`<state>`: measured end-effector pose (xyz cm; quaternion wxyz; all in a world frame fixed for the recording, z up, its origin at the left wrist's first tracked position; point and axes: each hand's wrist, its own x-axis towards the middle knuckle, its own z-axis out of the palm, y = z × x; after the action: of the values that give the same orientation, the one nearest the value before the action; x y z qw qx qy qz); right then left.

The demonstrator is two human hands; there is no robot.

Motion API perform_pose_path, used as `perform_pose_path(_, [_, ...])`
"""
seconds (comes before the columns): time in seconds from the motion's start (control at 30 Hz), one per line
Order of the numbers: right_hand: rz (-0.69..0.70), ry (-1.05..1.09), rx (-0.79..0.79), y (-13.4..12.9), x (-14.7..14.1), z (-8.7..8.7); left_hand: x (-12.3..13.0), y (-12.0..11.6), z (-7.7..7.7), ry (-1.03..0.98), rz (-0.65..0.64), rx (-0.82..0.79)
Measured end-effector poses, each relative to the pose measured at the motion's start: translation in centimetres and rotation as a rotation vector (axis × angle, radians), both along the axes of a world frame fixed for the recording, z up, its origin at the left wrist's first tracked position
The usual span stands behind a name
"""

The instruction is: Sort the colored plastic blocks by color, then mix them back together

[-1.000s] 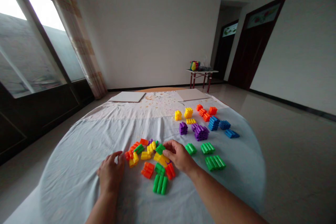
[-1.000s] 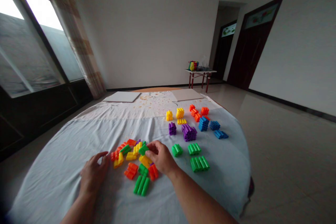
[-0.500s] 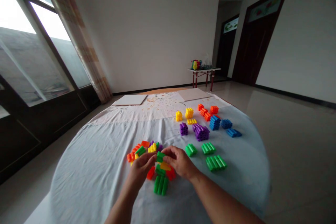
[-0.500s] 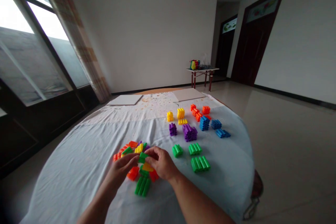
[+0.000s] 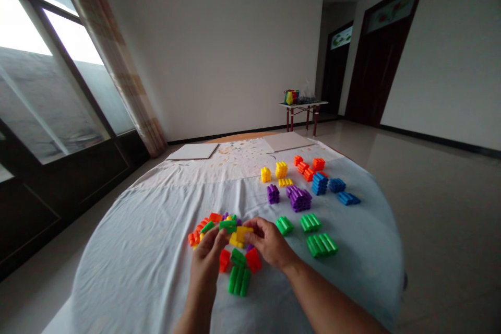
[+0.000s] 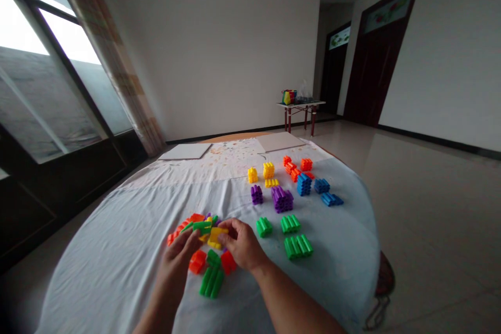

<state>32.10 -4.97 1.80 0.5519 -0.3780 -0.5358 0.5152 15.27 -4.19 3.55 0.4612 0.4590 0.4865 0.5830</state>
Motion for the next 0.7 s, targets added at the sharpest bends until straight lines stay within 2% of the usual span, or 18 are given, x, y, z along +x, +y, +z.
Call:
perform_pose_path(0.1, [-0.11, -0.032, 0.026, 0.2, 0.5, 0.1, -1.8, 1.0, -0.2, -0.279, 0.199, -0.084])
perform_pose_path(0.17, [-0.131, -0.067, 0.033, 0.2, 0.5, 0.2, -2.6, 1.5, 0.1, -0.266, 0.278, -0.075])
perform_pose_path(0.27, [-0.116, -0.169, 0.053, 0.0, 0.0, 0.0, -2.1, 1.5, 1.1, -0.087, 0.245, -0.006])
perform_pose_path(0.4, [-0.166, -0.325, 0.139, -0.3, -0.6, -0.5, 0.7, 1.5, 1.7, 0.14, 0.114, 0.09])
perform_pose_path(0.53, [-0.246, -0.37, 0.144, -0.3, -0.3, -0.1, 2.0, 2.5, 0.3, 0.318, 0.124, 0.202])
perform_pose_path(0.7, [-0.331, -0.337, 0.155, -0.7, 1.0, 2.0, 1.1, 3.4, -2.3, 0.468, 0.17, 0.267])
